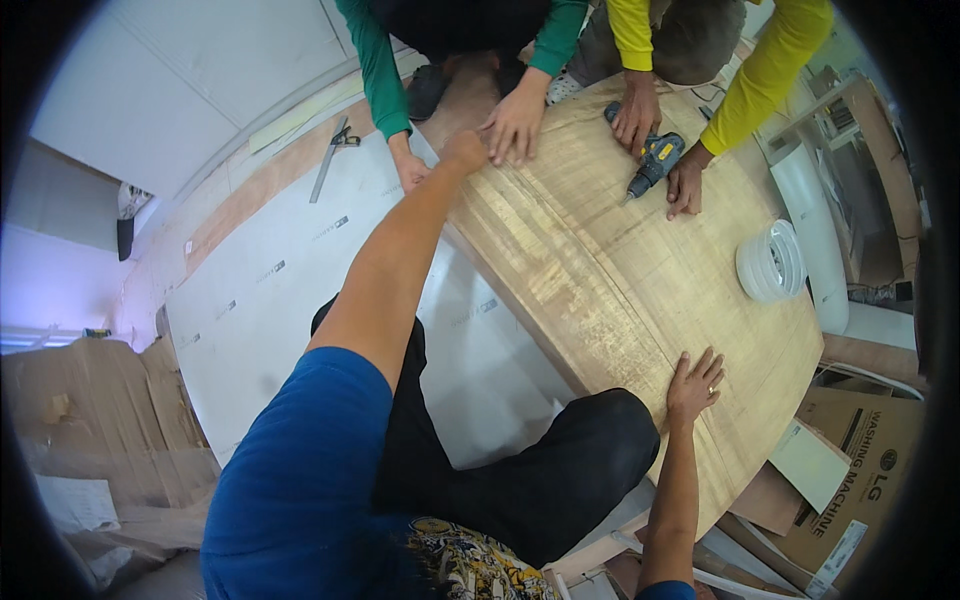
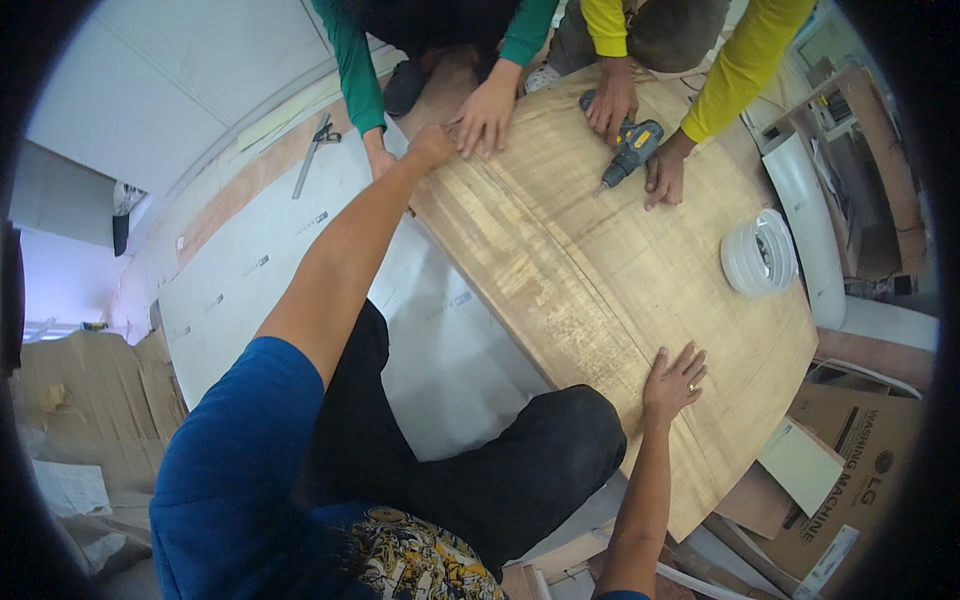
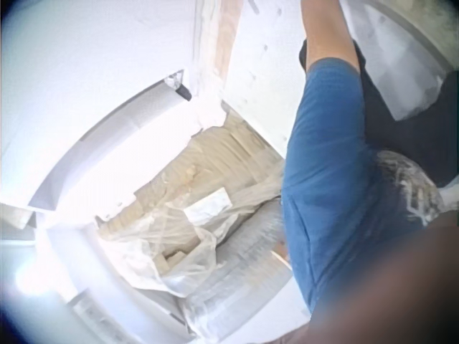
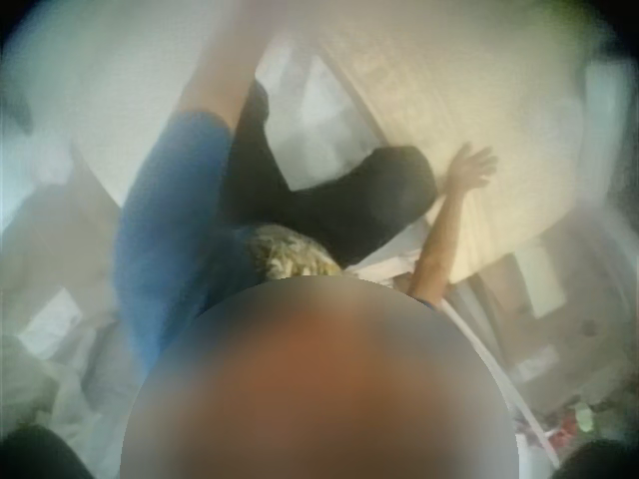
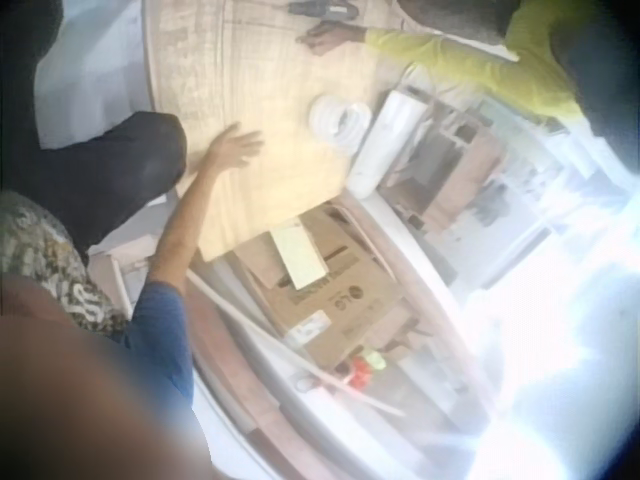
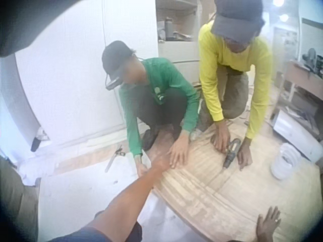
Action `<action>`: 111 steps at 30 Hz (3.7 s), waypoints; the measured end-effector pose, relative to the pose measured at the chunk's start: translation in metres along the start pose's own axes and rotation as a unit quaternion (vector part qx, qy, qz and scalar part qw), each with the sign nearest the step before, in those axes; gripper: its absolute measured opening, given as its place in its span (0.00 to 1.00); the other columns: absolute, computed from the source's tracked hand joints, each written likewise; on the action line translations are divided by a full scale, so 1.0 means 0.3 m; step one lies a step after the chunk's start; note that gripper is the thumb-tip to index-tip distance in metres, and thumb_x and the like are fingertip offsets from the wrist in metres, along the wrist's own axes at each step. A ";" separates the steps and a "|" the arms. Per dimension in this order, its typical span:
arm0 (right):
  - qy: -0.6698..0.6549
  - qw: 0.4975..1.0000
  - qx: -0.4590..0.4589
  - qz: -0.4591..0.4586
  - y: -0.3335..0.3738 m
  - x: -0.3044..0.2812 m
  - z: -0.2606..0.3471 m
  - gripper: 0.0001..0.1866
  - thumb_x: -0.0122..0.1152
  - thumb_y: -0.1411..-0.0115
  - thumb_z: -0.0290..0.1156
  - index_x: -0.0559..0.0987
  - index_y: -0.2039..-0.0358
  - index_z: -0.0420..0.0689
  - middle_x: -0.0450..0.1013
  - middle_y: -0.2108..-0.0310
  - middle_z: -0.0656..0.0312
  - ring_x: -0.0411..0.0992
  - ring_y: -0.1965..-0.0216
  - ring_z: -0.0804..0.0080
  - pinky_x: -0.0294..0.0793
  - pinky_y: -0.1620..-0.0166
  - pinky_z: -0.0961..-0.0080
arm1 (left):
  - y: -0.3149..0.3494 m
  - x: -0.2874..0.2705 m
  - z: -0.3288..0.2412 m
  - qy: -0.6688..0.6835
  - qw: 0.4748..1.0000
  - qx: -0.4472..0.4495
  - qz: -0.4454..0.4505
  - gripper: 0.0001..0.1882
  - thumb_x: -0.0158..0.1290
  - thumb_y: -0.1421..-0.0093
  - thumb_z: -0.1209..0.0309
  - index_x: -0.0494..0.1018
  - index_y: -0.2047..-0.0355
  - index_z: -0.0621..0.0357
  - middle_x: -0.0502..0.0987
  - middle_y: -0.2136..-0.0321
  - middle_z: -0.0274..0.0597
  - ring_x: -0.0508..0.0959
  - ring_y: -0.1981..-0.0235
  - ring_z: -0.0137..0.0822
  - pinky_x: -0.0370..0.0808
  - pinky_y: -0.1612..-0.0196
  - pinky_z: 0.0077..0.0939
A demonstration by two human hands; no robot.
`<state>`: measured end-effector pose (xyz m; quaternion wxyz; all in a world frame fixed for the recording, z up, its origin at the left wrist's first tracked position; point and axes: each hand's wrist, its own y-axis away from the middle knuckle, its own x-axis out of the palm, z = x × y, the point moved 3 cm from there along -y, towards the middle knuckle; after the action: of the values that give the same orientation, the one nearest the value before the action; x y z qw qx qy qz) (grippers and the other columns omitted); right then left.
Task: The person assists in assembling a wooden tabletop by holding the panel steady while two coworkers use a power drill to fasten screws. The person also picks up screws from a container and places them on the tabletop for the coworkers to use.
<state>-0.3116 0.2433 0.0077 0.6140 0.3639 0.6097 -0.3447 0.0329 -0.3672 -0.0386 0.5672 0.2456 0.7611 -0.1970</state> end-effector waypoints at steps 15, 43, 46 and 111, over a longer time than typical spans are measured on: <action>-0.020 1.000 0.000 0.012 -0.003 -0.005 0.001 0.42 0.40 0.26 0.64 0.53 0.21 0.53 0.42 0.19 0.50 0.39 0.20 0.43 0.41 0.27 0.31 | 0.093 -0.140 0.145 0.004 0.999 -0.011 0.033 0.18 0.57 0.39 0.60 0.86 0.54 0.54 0.84 0.56 0.57 0.86 0.56 0.53 0.81 0.52 0.44; 0.004 1.000 0.017 0.022 0.009 -0.046 -0.057 0.43 0.37 0.26 0.65 0.51 0.21 0.51 0.39 0.19 0.48 0.36 0.20 0.41 0.39 0.27 0.31 | 0.547 -0.008 -0.072 0.679 0.584 -0.414 -0.162 0.09 0.51 0.31 0.71 0.82 0.58 0.54 0.82 0.69 0.42 0.79 0.73 0.38 0.75 0.73 0.37; -0.012 0.999 0.020 0.025 0.014 -0.047 -0.058 0.43 0.37 0.26 0.65 0.52 0.21 0.51 0.40 0.19 0.48 0.37 0.20 0.40 0.40 0.27 0.30 | 0.525 0.011 -0.059 0.648 0.605 -0.429 -0.173 0.08 0.52 0.32 0.70 0.81 0.62 0.57 0.82 0.69 0.43 0.80 0.71 0.38 0.75 0.72 0.37; -0.005 1.000 0.021 0.003 -0.003 -0.046 -0.063 0.43 0.42 0.28 0.64 0.55 0.22 0.52 0.42 0.19 0.50 0.38 0.20 0.43 0.40 0.27 0.31 | 0.530 0.045 -0.022 0.658 0.619 -0.355 -0.241 0.13 0.56 0.29 0.67 0.82 0.52 0.62 0.82 0.67 0.44 0.81 0.71 0.35 0.79 0.73 0.32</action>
<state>-0.3220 0.2588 0.0217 0.6101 0.3766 0.5982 -0.3578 0.1195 -0.2338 -0.0532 -0.1098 -0.1030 0.9734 0.1728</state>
